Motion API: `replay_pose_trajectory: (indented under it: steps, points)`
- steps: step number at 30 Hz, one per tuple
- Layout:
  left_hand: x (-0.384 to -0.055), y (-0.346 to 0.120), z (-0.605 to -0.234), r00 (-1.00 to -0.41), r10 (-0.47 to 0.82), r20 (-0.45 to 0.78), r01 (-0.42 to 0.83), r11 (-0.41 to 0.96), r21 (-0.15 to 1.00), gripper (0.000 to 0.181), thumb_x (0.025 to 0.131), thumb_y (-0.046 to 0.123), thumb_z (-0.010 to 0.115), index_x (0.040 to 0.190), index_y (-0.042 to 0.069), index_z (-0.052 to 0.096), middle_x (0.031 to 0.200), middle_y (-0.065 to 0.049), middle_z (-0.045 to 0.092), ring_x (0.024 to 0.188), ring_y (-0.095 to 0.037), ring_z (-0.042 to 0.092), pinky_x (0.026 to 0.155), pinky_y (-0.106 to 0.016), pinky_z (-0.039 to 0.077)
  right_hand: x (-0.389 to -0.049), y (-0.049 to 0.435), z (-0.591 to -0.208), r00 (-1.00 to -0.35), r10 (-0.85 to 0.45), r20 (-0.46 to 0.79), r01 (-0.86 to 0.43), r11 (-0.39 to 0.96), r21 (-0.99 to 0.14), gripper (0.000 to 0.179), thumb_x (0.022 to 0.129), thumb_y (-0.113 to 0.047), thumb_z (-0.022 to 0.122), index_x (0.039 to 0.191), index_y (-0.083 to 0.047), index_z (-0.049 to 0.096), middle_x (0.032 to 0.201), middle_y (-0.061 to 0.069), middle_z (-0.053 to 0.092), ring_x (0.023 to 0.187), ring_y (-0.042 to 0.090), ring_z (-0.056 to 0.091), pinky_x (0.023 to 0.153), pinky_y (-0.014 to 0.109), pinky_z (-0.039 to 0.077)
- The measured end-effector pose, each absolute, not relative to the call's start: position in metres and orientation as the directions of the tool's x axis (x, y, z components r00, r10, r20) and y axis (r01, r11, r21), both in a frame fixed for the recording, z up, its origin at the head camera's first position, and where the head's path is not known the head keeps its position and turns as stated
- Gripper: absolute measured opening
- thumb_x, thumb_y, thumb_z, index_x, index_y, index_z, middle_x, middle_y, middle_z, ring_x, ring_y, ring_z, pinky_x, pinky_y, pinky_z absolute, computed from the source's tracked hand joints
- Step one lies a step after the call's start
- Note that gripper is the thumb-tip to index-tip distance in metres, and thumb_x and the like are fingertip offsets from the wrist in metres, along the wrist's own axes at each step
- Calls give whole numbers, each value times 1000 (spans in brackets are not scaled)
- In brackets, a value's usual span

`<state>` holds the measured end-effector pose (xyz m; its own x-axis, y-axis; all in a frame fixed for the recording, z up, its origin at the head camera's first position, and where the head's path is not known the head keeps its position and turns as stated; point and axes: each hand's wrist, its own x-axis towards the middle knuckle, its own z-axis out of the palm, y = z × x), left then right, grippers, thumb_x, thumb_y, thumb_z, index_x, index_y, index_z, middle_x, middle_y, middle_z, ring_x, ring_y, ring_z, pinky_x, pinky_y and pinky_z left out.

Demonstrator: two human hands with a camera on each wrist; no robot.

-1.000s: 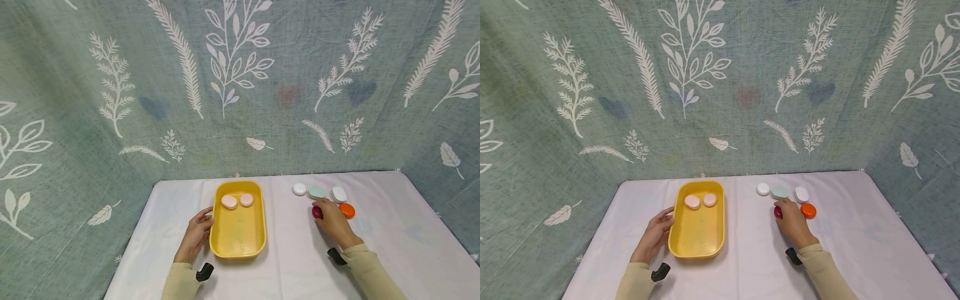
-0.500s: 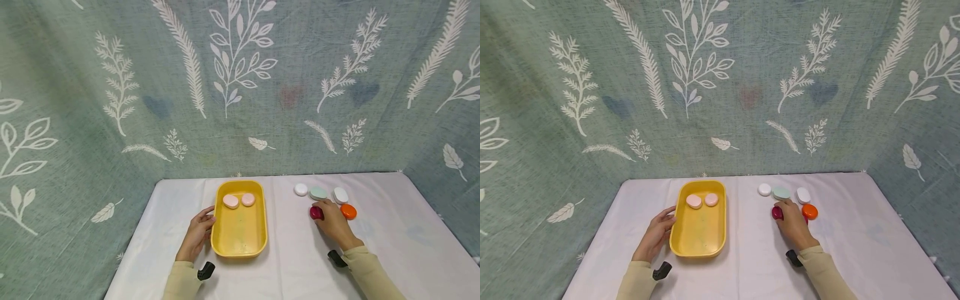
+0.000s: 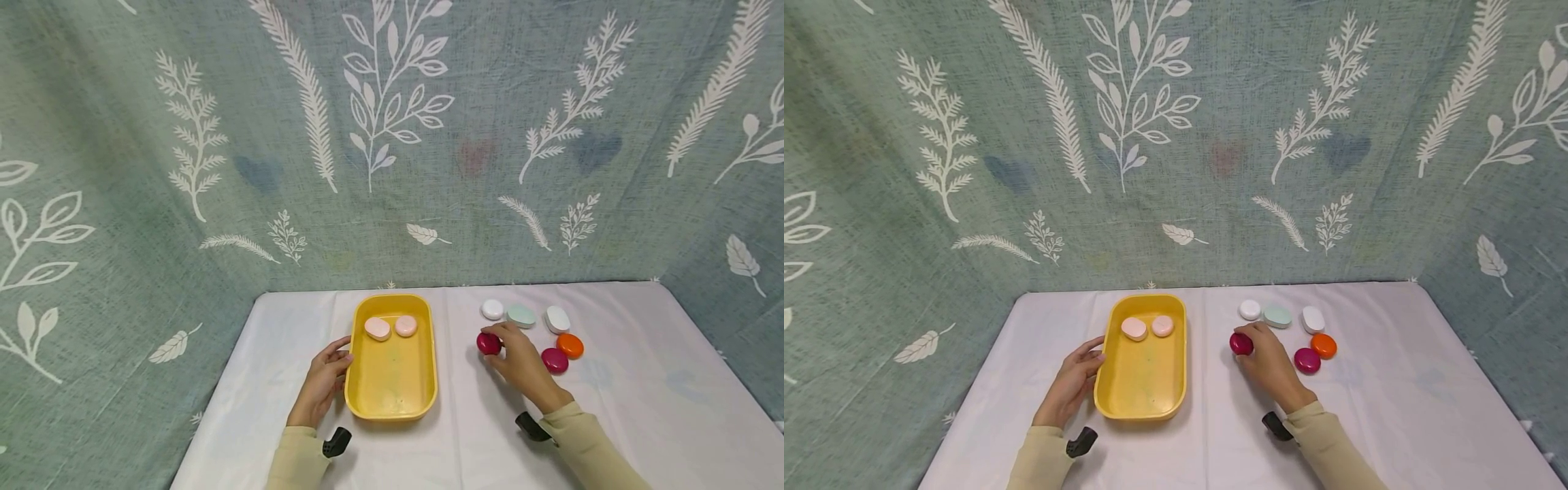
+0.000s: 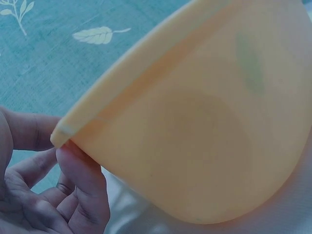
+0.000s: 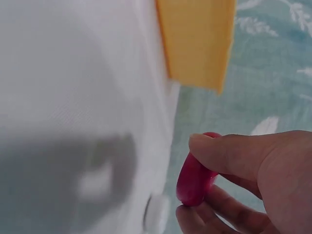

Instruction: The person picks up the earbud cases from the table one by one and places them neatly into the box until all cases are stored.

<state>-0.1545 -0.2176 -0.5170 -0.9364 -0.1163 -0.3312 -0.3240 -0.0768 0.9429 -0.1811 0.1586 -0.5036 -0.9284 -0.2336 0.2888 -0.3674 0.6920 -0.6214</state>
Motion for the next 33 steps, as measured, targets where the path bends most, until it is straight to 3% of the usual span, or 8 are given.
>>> replay_pose_trajectory:
  steps: [10, 23, 33]
  points:
    - [-151, -217, -515, -945, -93, -314, -306, -84, 948, 46, 107, 5, 58, 153, 8, 53, 116, -12, 61, 83, -17, 66, 61, -25, 53, -183, 124, -488, -869, -312, 385, -495, 585, -643, 49, 74, 13, 88, 119, 4, 72, 115, 14, 67, 99, 28, 69, 89, 46, 60]
    - [-152, -215, -511, -938, -110, -330, -324, -69, 944, 46, 107, 7, 58, 153, 9, 54, 120, -14, 61, 87, -18, 66, 64, -26, 54, -189, 82, -469, -871, -376, 316, -480, 518, -708, 47, 81, 12, 85, 124, 1, 72, 118, 11, 65, 106, 24, 68, 96, 38, 59]
    - [-151, -216, -513, -939, -102, -328, -322, -78, 944, 47, 107, 6, 58, 153, 10, 54, 119, -13, 62, 87, -18, 67, 65, -27, 55, -190, 52, -460, -864, -422, 274, -473, 496, -728, 45, 82, 7, 86, 124, 0, 71, 118, 10, 65, 106, 23, 67, 96, 41, 59]
